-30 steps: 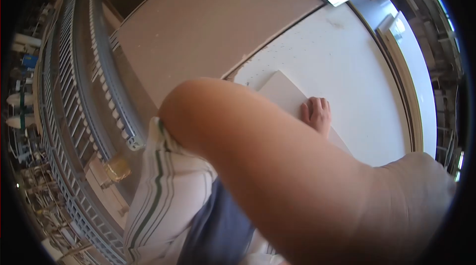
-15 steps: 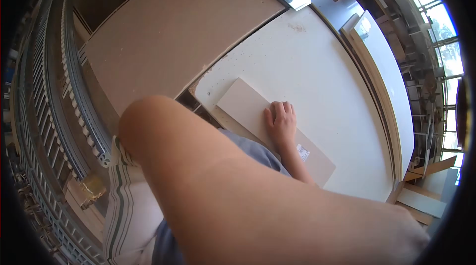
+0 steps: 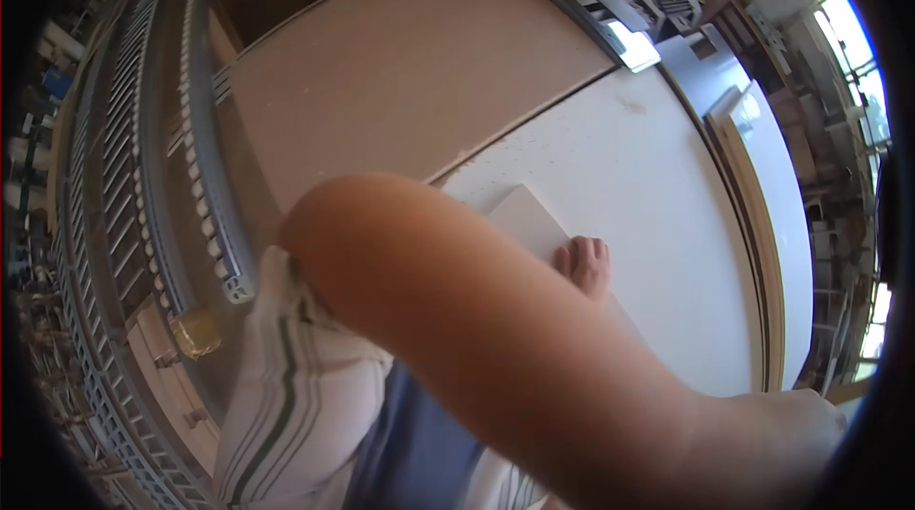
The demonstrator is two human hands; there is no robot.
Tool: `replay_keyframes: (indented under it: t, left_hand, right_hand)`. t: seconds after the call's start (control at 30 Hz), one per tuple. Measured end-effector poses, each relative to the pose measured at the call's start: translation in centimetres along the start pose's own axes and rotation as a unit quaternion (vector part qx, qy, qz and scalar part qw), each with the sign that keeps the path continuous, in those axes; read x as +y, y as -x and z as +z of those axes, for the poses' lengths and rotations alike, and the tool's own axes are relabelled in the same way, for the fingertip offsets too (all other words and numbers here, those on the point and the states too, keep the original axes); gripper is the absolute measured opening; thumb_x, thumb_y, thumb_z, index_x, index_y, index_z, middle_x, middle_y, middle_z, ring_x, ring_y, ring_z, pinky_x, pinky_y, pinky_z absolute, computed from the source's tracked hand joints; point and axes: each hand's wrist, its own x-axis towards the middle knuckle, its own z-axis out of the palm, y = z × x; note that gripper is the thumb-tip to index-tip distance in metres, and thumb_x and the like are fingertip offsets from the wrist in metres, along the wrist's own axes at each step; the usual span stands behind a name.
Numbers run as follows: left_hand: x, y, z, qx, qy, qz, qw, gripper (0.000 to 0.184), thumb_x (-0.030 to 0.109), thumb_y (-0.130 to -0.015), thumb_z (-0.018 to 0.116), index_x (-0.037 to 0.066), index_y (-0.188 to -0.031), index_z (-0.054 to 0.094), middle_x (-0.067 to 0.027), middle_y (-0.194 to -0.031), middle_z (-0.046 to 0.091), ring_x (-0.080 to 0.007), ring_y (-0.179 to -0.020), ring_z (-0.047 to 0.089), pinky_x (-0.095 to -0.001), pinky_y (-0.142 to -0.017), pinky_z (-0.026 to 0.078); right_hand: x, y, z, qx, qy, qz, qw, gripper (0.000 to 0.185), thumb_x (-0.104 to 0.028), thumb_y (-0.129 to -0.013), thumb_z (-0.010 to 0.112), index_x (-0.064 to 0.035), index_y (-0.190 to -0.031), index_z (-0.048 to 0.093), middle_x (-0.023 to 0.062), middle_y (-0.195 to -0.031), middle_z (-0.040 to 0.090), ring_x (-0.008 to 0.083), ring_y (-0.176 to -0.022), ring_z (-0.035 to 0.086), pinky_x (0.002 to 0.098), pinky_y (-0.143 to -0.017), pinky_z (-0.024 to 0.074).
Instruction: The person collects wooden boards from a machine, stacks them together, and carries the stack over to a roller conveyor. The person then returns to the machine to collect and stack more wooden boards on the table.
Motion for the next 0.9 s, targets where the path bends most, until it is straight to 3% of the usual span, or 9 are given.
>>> replay_keyframes:
  t: [0.4, 0.7, 0.77, 0.8, 0.87, 0.9]
  left_hand:
    - [1.6, -0.5, -0.2, -0.01, 0.117, -0.064, 0.991, 0.051, 0.019, -0.082, 0.066, -0.004, -0.125, 0.054, -0.017, -0.119, 0.063, -0.0263, -0.105, 0.061, -0.0374, -0.097, 0.045]
    - [-0.2, -3.8, 5.4, -0.184, 0.273, -0.123, 0.936, 0.057, 0.019, -0.083, 0.063, -0.005, -0.132, 0.051, -0.0207, -0.125, 0.061, -0.0295, -0.112, 0.061, -0.0411, -0.104, 0.044]
    - [-4.3, -2.3, 8.0, -0.225, 0.031, -0.117, 0.967, 0.056, 0.018, -0.085, 0.062, -0.002, -0.136, 0.05, -0.0201, -0.133, 0.056, -0.0304, -0.12, 0.055, -0.0409, -0.107, 0.039]
    - [-6.8, -1.0, 9.3, -0.236, 0.038, -0.114, 0.964, 0.056, 0.018, -0.085, 0.062, -0.002, -0.136, 0.05, -0.0201, -0.133, 0.056, -0.0304, -0.12, 0.055, -0.0409, -0.107, 0.039]
    - [-12.0, 2.9, 11.3, -0.24, -0.182, -0.073, 0.951, 0.051, 0.019, -0.087, 0.061, 0.002, -0.134, 0.053, -0.0159, -0.136, 0.054, -0.0311, -0.125, 0.05, -0.0429, -0.11, 0.034]
    - [-13.8, 4.4, 12.0, -0.247, -0.175, -0.072, 0.95, 0.051, 0.019, -0.087, 0.061, 0.002, -0.134, 0.053, -0.0159, -0.136, 0.054, -0.0311, -0.125, 0.05, -0.0429, -0.11, 0.034]
  right_hand:
    - [0.3, 0.1, -0.6, -0.003, 0.011, 0.023, 1.0, 0.018, -0.02, -0.089, 0.062, -0.0058, -0.1, 0.06, 0.0115, -0.097, 0.057, 0.0298, -0.09, 0.055, 0.0389, -0.084, 0.0461]
    - [1.1, 0.3, 0.2, 0.072, -0.037, -0.006, 0.997, 0.02, -0.021, -0.084, 0.062, -0.0058, -0.096, 0.058, 0.0123, -0.101, 0.056, 0.0299, -0.093, 0.054, 0.0383, -0.087, 0.0428]
    - [0.3, 0.0, -0.1, 0.149, 0.041, -0.045, 0.987, 0.023, -0.02, -0.083, 0.061, -0.0057, -0.101, 0.058, 0.0125, -0.108, 0.054, 0.0291, -0.096, 0.052, 0.039, -0.09, 0.0408]
    - [-0.2, 0.0, -0.1, 0.151, 0.044, -0.032, 0.987, 0.023, -0.02, -0.083, 0.061, -0.0057, -0.101, 0.058, 0.0125, -0.108, 0.054, 0.0291, -0.096, 0.052, 0.039, -0.09, 0.0408]
    - [-1.0, 1.0, 0.5, 0.114, 0.011, -0.077, 0.99, 0.03, -0.02, -0.082, 0.062, -0.0059, -0.109, 0.058, 0.013, -0.115, 0.052, 0.0286, -0.101, 0.05, 0.0396, -0.094, 0.0394]
    - [-0.7, 1.5, 0.2, 0.113, 0.012, -0.067, 0.991, 0.03, -0.02, -0.082, 0.062, -0.0059, -0.109, 0.058, 0.013, -0.115, 0.052, 0.0286, -0.101, 0.05, 0.0396, -0.094, 0.0394]
